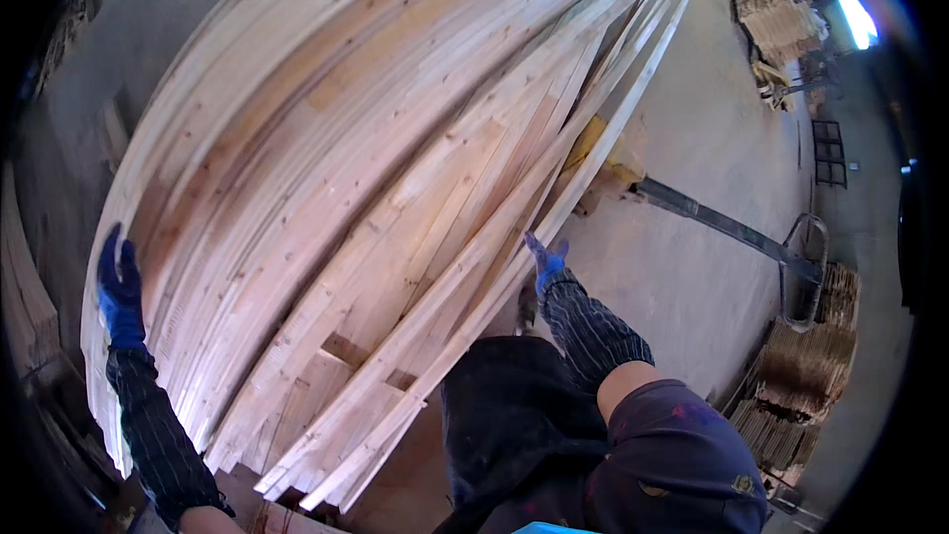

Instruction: The person repeatedly picks up long, light-colored wooden planks from a pile and carries them to a nearby stack, placing them on top. The person wears blue gloves and a dark shirt while performing this repetitive task in a workshop environment.

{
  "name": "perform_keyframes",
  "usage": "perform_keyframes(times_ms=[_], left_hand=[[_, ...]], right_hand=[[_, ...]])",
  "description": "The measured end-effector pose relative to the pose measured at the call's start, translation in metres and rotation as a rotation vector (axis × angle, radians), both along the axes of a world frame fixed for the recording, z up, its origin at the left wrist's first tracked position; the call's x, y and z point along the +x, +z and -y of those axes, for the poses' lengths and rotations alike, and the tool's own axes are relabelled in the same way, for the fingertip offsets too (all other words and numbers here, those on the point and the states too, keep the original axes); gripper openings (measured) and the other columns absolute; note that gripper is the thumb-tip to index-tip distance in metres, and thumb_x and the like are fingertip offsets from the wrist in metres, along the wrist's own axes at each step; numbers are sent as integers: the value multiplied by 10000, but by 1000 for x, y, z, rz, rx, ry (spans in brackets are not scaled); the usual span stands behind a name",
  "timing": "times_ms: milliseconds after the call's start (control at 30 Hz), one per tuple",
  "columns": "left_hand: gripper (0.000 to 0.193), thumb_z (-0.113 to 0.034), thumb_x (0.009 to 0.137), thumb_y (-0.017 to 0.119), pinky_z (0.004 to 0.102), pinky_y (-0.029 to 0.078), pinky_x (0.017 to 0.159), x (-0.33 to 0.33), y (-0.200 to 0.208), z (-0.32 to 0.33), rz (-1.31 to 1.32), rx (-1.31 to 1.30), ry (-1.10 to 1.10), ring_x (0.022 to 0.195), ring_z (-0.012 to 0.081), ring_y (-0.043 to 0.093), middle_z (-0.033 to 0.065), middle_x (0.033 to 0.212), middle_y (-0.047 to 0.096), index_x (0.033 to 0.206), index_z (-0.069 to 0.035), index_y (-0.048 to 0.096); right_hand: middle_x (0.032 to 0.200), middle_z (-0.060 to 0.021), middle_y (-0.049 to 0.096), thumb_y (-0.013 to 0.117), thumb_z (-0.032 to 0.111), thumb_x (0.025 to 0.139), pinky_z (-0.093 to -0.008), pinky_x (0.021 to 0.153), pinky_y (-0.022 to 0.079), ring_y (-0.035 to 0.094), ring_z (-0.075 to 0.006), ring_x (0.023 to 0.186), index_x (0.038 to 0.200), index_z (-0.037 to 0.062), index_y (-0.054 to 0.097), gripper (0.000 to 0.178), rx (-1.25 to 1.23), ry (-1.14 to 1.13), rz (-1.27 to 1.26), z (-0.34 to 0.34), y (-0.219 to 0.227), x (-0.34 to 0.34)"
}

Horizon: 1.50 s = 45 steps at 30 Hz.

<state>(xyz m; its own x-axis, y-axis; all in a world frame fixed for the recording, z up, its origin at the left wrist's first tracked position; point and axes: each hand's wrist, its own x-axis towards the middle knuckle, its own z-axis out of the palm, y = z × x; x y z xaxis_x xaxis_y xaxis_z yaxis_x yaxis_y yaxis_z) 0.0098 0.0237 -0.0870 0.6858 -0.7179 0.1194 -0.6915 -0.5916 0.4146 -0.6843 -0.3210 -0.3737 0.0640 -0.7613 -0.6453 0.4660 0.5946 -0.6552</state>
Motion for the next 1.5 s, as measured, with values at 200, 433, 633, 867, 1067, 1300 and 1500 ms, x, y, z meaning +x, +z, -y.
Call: perform_keyframes(times_ms=[200, 433, 633, 867, 1067, 1300, 1500], left_hand=[[721, -280, 794, 731, 424, 328, 1119, -220, -35, -28, -279, -81, -91, 1310, 342, 460, 209, 1384, 503, 1378, 36, 449], [1267, -716, 502, 784, 677, 150, 1085, -388, -119, -102, -536, 515, -200, 1405, 443, 260, 214, 1536, 281, 1507, -127, 284], [1122, -520, 613, 839, 461, 380, 1059, -366, -208, -127, -915, 469, -85, 1303, 388, 445, 222, 1437, 439, 1491, -92, 287], [843, -536, 633, 807, 432, 497, 904, -390, -203, -115, -991, 686, -253, 1027, 365, 645, 222, 1120, 665, 1289, -61, 575], [750, -525, 667, 803, 430, 530, 771, -385, -133, -109, -1018, 609, -311, 801, 349, 685, 211, 913, 697, 1195, -27, 616], [750, -539, 720, 770, 429, 552, 681, -372, -40, -74, -999, 639, -219, 781, 381, 694, 226, 890, 696, 1202, -6, 556], [753, -544, 717, 769, 408, 553, 637, -380, 29, -45, -1026, 764, -115, 650, 315, 698, 186, 771, 695, 1223, -27, 558]], right_hand=[[896, -139, 614, 713, -39, 757, -370, 531, 494, 588, -243, 641, 1309, 49, 372, 655, 42, -6, -654, -7, 39, 79], [1077, -165, 590, 670, -125, 726, -382, 689, 525, 599, -252, 780, 1388, 12, 371, 740, -14, -62, -501, 5, 71, 130], [1516, -166, 274, 748, -56, 751, -409, 1080, 360, 456, -257, 1238, 1535, 118, 135, 1010, -127, -118, -447, -14, 34, 176], [1453, -98, 440, 669, 425, 877, -420, 1045, 383, 455, -266, 1275, 1467, 140, 353, 727, 5, 97, -469, 2, 10, 104], [1321, -53, 557, 462, 605, 932, -382, 961, 445, 529, -249, 1174, 1323, 159, 538, 598, 97, 123, -484, -5, -11, 12], [1123, -46, 621, 504, 462, 950, -361, 777, 491, 580, -210, 916, 1265, 110, 551, 475, 231, 307, -394, -77, -67, 46], [1052, -49, 613, 530, 413, 940, -356, 721, 493, 579, -208, 849, 1264, 103, 540, 448, 247, 250, -379, -96, -69, 38]])
